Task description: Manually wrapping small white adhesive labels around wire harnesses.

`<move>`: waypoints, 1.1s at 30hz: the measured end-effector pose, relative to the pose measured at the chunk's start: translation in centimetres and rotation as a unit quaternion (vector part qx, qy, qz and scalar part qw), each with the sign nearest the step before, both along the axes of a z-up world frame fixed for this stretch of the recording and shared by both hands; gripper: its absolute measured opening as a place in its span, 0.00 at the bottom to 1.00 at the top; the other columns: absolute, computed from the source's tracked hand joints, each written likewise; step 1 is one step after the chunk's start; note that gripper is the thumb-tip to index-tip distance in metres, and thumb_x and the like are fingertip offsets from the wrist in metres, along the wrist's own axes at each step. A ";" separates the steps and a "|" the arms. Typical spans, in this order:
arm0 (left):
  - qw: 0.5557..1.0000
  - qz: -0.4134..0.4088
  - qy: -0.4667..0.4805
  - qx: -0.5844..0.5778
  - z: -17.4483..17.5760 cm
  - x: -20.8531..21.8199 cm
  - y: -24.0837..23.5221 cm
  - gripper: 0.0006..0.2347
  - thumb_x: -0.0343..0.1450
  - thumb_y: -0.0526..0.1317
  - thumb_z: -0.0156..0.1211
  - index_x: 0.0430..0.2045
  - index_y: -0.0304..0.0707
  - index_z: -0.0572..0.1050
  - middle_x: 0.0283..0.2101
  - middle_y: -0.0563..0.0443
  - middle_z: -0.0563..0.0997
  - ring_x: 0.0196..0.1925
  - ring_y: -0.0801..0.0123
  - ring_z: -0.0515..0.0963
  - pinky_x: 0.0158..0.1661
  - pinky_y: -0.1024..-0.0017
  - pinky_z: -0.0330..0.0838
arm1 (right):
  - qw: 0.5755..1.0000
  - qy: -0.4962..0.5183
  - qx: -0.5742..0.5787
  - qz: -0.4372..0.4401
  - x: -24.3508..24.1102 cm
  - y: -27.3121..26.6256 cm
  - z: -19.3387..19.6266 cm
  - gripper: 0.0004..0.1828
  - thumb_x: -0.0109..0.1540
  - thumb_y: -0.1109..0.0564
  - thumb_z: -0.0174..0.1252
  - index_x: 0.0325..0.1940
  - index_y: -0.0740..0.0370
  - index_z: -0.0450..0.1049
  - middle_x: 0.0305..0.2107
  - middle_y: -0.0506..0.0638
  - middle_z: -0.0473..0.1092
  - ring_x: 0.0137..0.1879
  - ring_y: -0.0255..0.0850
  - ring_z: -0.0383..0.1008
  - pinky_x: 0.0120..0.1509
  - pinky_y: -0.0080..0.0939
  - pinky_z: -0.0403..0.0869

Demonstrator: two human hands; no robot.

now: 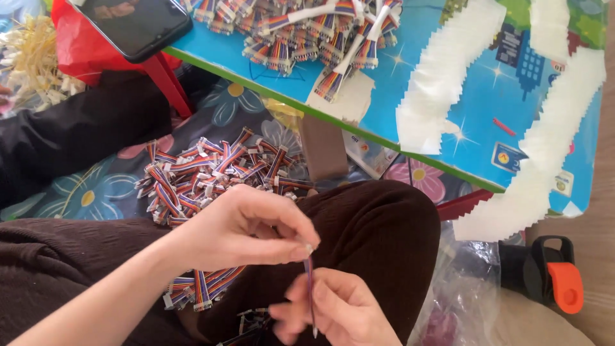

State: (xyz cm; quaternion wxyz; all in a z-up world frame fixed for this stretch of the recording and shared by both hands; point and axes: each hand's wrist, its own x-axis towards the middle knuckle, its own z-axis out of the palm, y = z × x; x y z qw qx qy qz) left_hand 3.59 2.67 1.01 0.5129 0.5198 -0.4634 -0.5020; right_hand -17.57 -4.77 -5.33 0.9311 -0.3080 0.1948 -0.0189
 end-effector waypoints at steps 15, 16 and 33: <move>0.969 0.046 0.237 0.061 -2.5 -4.6 -2.0 0.20 0.62 0.28 0.59 0.50 0.25 0.71 0.28 0.43 0.80 0.30 0.69 0.80 0.33 0.77 0.74 | 0.977 0.116 -0.067 -0.167 -1.7 -1.9 1.3 0.13 0.56 0.64 0.54 0.36 0.81 0.74 0.23 0.64 0.73 0.32 0.51 0.76 0.36 0.44 0.74; 0.979 0.017 0.197 0.053 -2.6 -4.8 -1.9 0.09 0.63 0.31 0.59 0.35 0.28 0.74 0.27 0.48 0.76 0.27 0.72 0.73 0.29 0.78 0.66 | 0.989 0.104 -0.016 -0.101 -1.9 -2.4 1.3 0.12 0.57 0.62 0.53 0.35 0.79 0.73 0.23 0.61 0.72 0.28 0.46 0.73 0.43 0.47 0.74; 0.941 0.070 -0.206 -0.259 0.2 -11.4 -11.7 0.07 0.62 0.29 0.60 0.30 0.34 0.74 0.33 0.51 0.75 0.31 0.65 0.76 0.32 0.74 0.69 | 0.839 -0.052 -0.252 -0.479 -8.8 -9.4 0.7 0.07 0.64 0.62 0.48 0.41 0.65 0.72 0.39 0.49 0.68 0.46 0.37 0.65 0.66 0.53 0.62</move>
